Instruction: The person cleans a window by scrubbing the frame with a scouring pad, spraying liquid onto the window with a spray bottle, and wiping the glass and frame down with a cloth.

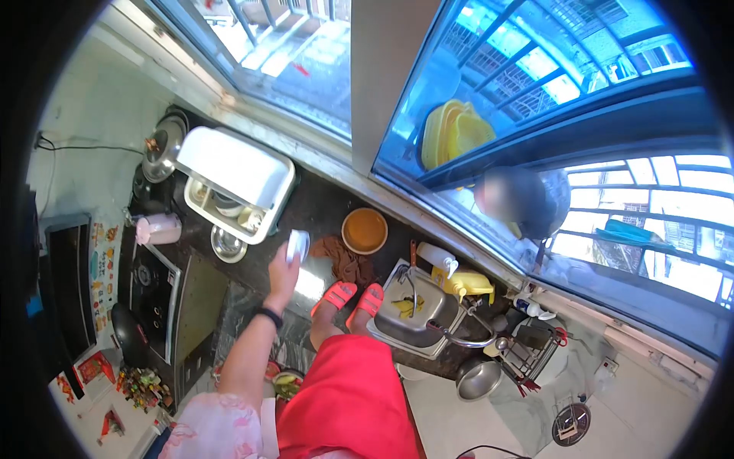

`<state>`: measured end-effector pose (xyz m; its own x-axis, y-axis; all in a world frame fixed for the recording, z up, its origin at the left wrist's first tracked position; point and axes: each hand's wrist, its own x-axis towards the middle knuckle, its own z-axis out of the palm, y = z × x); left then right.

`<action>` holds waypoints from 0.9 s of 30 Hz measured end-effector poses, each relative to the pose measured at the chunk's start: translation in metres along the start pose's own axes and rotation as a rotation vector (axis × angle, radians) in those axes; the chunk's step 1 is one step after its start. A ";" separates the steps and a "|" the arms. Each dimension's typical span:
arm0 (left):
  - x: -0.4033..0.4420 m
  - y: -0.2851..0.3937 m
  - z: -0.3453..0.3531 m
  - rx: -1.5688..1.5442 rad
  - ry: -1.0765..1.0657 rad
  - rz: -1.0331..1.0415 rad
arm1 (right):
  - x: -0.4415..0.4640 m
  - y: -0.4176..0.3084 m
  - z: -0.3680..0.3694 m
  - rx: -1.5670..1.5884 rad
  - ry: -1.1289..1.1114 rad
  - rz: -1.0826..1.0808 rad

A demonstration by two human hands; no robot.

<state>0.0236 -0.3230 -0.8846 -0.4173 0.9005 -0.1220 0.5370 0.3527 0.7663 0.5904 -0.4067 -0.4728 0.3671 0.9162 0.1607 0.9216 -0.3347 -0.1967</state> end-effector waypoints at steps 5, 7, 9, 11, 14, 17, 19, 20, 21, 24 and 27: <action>-0.067 0.166 -0.152 0.105 -0.086 0.376 | 0.075 -0.028 -0.113 0.130 0.328 -0.066; -0.085 0.229 -0.200 0.144 -0.088 0.545 | 0.101 -0.038 -0.166 0.202 0.457 -0.088; -0.097 0.294 -0.236 0.043 -0.119 0.699 | 0.117 -0.042 -0.219 0.271 0.559 -0.104; -0.110 0.352 -0.261 -0.064 -0.146 0.817 | 0.082 -0.050 -0.177 0.376 0.349 0.023; -0.126 0.427 -0.281 -0.236 -0.188 0.931 | 0.001 -0.104 -0.036 0.587 -0.417 0.267; -0.132 0.486 -0.293 -0.332 -0.230 1.063 | -0.063 -0.161 0.023 1.579 -0.844 0.657; -0.136 0.517 -0.295 -0.436 -0.284 1.069 | -0.073 -0.186 0.012 1.905 -1.197 0.795; -0.139 0.532 -0.297 -0.490 -0.320 1.078 | -0.073 -0.191 0.006 2.060 -1.351 0.802; -0.141 0.547 -0.300 -0.550 -0.330 1.084 | -0.072 -0.204 -0.005 2.136 -1.248 0.768; -0.144 0.594 -0.312 -0.665 -0.388 1.064 | -0.063 -0.209 -0.013 2.237 -1.061 0.570; -0.146 0.627 -0.323 -0.639 -0.496 1.064 | -0.044 -0.214 -0.034 2.250 -0.925 0.410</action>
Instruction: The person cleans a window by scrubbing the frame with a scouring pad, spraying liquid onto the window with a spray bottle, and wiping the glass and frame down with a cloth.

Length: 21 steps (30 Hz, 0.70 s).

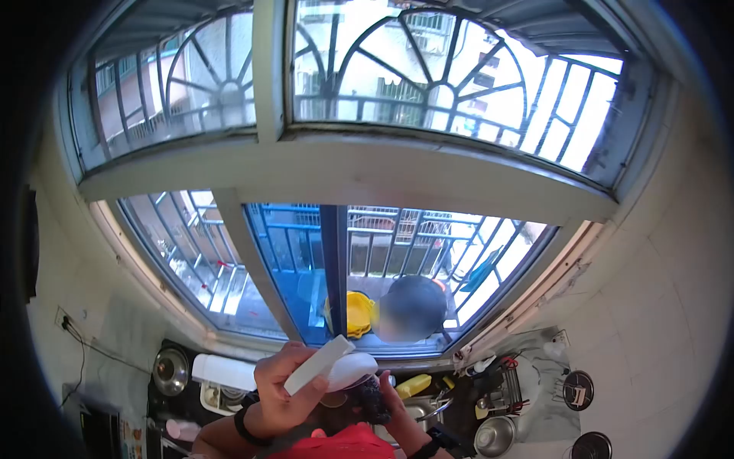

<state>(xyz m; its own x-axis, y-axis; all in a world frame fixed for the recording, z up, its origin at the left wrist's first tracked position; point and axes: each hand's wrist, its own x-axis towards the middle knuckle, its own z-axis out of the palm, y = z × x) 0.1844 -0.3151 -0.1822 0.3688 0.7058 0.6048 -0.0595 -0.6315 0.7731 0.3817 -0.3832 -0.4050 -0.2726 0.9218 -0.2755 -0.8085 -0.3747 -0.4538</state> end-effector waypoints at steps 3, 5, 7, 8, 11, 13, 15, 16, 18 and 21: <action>0.022 0.007 0.001 0.052 -0.041 0.111 | -0.002 -0.014 0.012 -0.077 0.039 -0.074; 0.042 0.011 0.006 0.117 -0.027 0.323 | 0.003 -0.018 0.018 -0.093 0.064 -0.135; 0.044 0.004 0.014 -0.050 -0.102 0.225 | -0.001 -0.024 0.034 -0.103 0.050 -0.135; 0.044 0.003 0.016 -0.161 -0.161 0.149 | -0.005 -0.028 0.048 -0.109 0.042 -0.136; 0.064 0.005 0.011 -0.091 -0.224 0.314 | -0.014 -0.034 0.083 -0.048 0.121 -0.056; 0.084 0.011 0.005 -0.099 -0.208 0.351 | -0.015 -0.036 0.086 -0.191 0.022 -0.083; 0.101 0.019 0.003 -0.298 -0.174 0.174 | -0.023 -0.040 0.102 -0.352 -0.067 -0.138; 0.112 0.026 0.003 -0.389 -0.161 0.111 | -0.024 -0.043 0.096 -0.242 -0.173 -0.086; 0.135 0.046 0.005 -0.539 -0.129 -0.004 | -0.024 -0.045 0.082 -0.292 -0.055 -0.125; 0.163 0.059 0.000 -0.433 -0.164 0.015 | -0.030 -0.047 0.056 -0.267 0.012 -0.166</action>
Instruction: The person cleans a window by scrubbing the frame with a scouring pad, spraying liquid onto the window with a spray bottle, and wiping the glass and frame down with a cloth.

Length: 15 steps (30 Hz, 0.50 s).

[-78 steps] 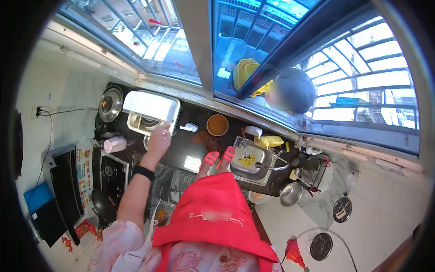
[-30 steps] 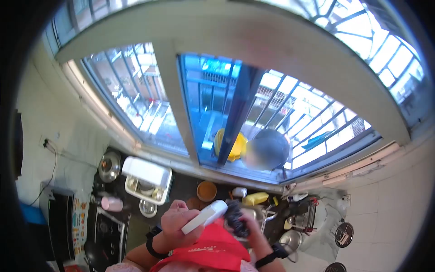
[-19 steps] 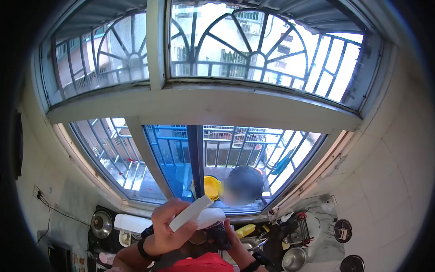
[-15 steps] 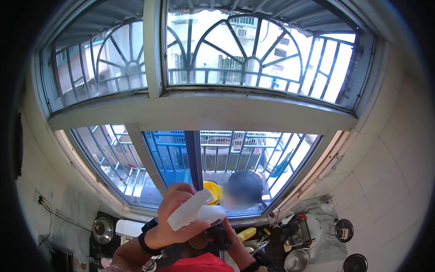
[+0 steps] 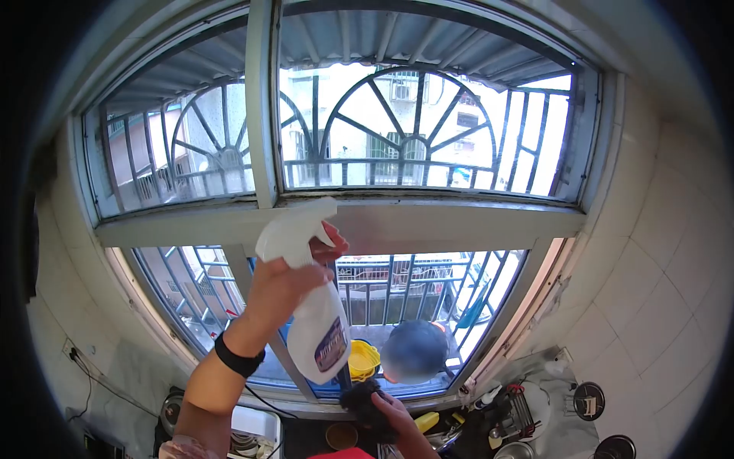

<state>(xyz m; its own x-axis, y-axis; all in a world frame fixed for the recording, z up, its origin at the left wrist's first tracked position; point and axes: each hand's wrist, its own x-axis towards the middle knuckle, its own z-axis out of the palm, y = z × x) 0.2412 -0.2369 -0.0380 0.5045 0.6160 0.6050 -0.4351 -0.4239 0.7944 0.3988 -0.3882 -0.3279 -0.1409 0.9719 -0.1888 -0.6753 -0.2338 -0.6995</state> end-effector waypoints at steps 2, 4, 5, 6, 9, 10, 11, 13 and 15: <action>0.017 0.005 0.004 0.091 0.066 0.054 | -0.002 0.008 -0.024 0.004 0.015 -0.013; 0.031 0.004 0.003 0.198 0.095 0.060 | -0.011 0.013 -0.035 -0.042 0.111 0.000; 0.034 0.003 0.005 0.193 0.135 0.085 | -0.015 0.012 -0.036 -0.066 0.160 0.006; 0.036 0.003 0.007 0.183 0.147 0.115 | -0.021 0.011 -0.036 -0.096 0.193 -0.004; 0.039 0.002 0.009 0.156 0.178 0.199 | -0.036 0.012 -0.043 -0.133 0.260 -0.035; 0.038 0.001 0.008 0.171 0.180 0.173 | -0.041 0.012 -0.050 -0.115 0.266 -0.046; 0.037 0.001 0.006 0.185 0.185 0.147 | -0.047 0.011 -0.056 -0.099 0.272 -0.056; 0.034 0.002 0.005 0.205 0.204 0.150 | -0.051 0.001 -0.059 -0.105 0.431 -0.172; 0.033 0.001 -0.005 0.165 0.246 0.194 | -0.053 -0.035 -0.049 -0.035 0.462 -0.351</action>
<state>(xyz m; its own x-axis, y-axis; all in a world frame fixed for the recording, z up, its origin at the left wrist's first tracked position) 0.2535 -0.2137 -0.0176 0.2211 0.6463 0.7303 -0.3685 -0.6380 0.6762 0.4656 -0.4324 -0.3270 0.4235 0.8795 -0.2171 -0.5987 0.0919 -0.7957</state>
